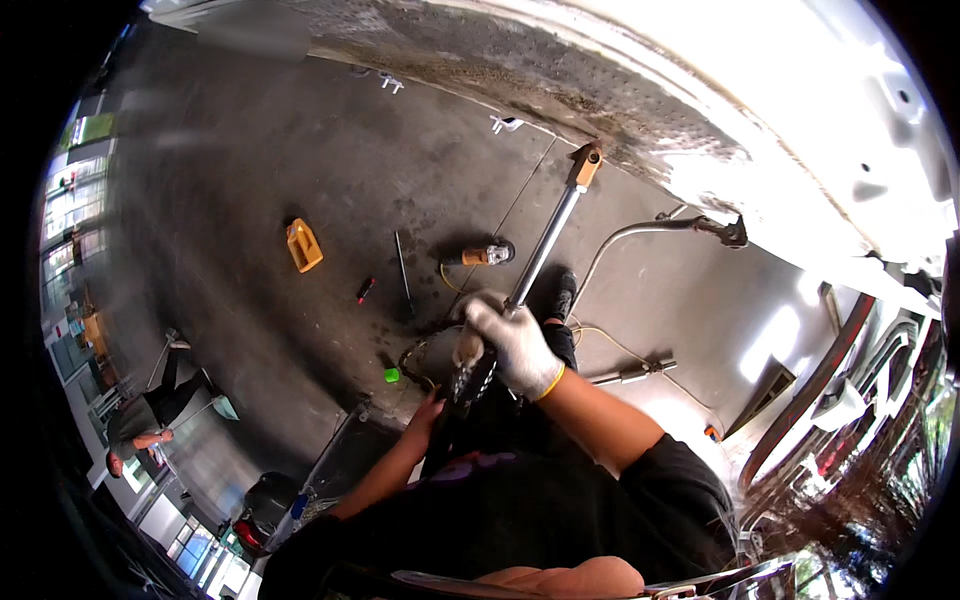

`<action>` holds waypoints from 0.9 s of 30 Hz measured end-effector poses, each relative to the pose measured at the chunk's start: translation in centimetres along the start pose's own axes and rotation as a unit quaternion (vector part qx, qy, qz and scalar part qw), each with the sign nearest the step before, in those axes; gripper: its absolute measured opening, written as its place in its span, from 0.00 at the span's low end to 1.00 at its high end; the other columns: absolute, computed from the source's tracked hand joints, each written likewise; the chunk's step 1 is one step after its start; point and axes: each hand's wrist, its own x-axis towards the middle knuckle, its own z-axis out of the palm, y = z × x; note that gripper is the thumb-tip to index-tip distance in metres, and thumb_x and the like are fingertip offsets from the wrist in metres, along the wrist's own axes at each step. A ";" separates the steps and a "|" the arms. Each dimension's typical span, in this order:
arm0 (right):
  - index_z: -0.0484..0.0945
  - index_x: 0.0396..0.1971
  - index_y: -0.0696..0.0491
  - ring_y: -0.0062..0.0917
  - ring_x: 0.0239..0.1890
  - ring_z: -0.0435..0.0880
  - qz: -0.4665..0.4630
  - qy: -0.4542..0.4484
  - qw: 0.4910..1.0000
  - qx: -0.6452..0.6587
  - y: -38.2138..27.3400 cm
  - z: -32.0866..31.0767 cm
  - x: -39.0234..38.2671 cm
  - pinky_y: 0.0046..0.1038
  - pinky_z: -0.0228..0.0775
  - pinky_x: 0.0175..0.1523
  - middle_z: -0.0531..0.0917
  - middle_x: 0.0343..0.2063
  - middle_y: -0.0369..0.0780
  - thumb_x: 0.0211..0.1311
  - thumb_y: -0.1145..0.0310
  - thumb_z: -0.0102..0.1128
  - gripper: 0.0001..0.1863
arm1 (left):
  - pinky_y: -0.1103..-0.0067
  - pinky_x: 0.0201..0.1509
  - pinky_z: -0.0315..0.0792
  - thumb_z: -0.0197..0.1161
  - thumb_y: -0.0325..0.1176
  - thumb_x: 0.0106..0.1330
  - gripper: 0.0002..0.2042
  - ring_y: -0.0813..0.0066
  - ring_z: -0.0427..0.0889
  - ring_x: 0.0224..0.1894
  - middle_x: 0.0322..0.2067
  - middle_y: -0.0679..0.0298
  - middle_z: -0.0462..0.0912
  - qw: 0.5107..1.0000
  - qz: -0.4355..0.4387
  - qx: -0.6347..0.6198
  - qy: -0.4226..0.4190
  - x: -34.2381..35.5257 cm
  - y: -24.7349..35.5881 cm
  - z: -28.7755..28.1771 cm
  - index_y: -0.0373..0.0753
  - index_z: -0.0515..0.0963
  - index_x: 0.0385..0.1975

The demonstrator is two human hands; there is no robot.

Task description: The person repairs a car body panel by positioning the tip of a slide hammer dent puller against the metal surface and sliding the weight repeatedly to pull out dents.

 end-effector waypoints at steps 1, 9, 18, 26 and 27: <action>0.77 0.42 0.55 0.32 0.22 0.83 0.015 0.038 0.999 -0.005 -1.7 0.5 0.4 0.39 0.80 0.37 0.79 0.18 0.40 0.78 0.56 0.65 0.16 | 0.68 0.42 0.83 0.59 0.44 0.75 0.30 0.71 0.86 0.45 0.47 0.63 0.86 1.000 -0.005 -0.002 0.002 1.6 -2.0 -1.5 0.48 0.67 0.76; 0.83 0.45 0.56 0.29 0.39 0.87 -0.153 0.062 0.966 -0.198 1.6 0.5 -0.6 0.33 0.80 0.48 0.86 0.34 0.41 0.80 0.54 0.60 0.18 | 0.67 0.54 0.82 0.58 0.42 0.76 0.29 0.69 0.86 0.49 0.48 0.60 0.86 1.000 0.010 0.014 0.005 -1.8 0.6 -1.3 0.47 0.67 0.76; 0.81 0.39 0.57 0.21 0.30 0.83 0.074 -0.049 0.995 -0.040 9.1 0.7 -2.9 0.29 0.77 0.39 0.84 0.31 0.36 0.83 0.60 0.58 0.15 | 0.64 0.51 0.84 0.57 0.40 0.76 0.30 0.64 0.87 0.45 0.47 0.57 0.86 0.994 0.066 0.001 0.083 -5.6 -9.0 -5.4 0.47 0.63 0.78; 0.79 0.43 0.61 0.30 0.18 0.79 -0.004 0.023 0.997 0.069 0.9 1.2 -0.3 0.37 0.75 0.29 0.83 0.27 0.44 0.81 0.64 0.58 0.14 | 0.62 0.51 0.85 0.57 0.39 0.77 0.31 0.61 0.88 0.44 0.48 0.54 0.85 0.994 0.093 -0.002 0.061 -0.7 -0.9 -2.3 0.46 0.60 0.79; 0.79 0.43 0.61 0.30 0.18 0.79 -0.004 0.018 0.997 0.076 0.3 1.5 -0.4 0.36 0.75 0.29 0.83 0.26 0.44 0.82 0.64 0.58 0.13 | 0.62 0.52 0.85 0.57 0.39 0.77 0.31 0.61 0.88 0.45 0.49 0.54 0.85 0.995 0.081 -0.001 0.051 -1.3 0.1 -1.6 0.46 0.60 0.79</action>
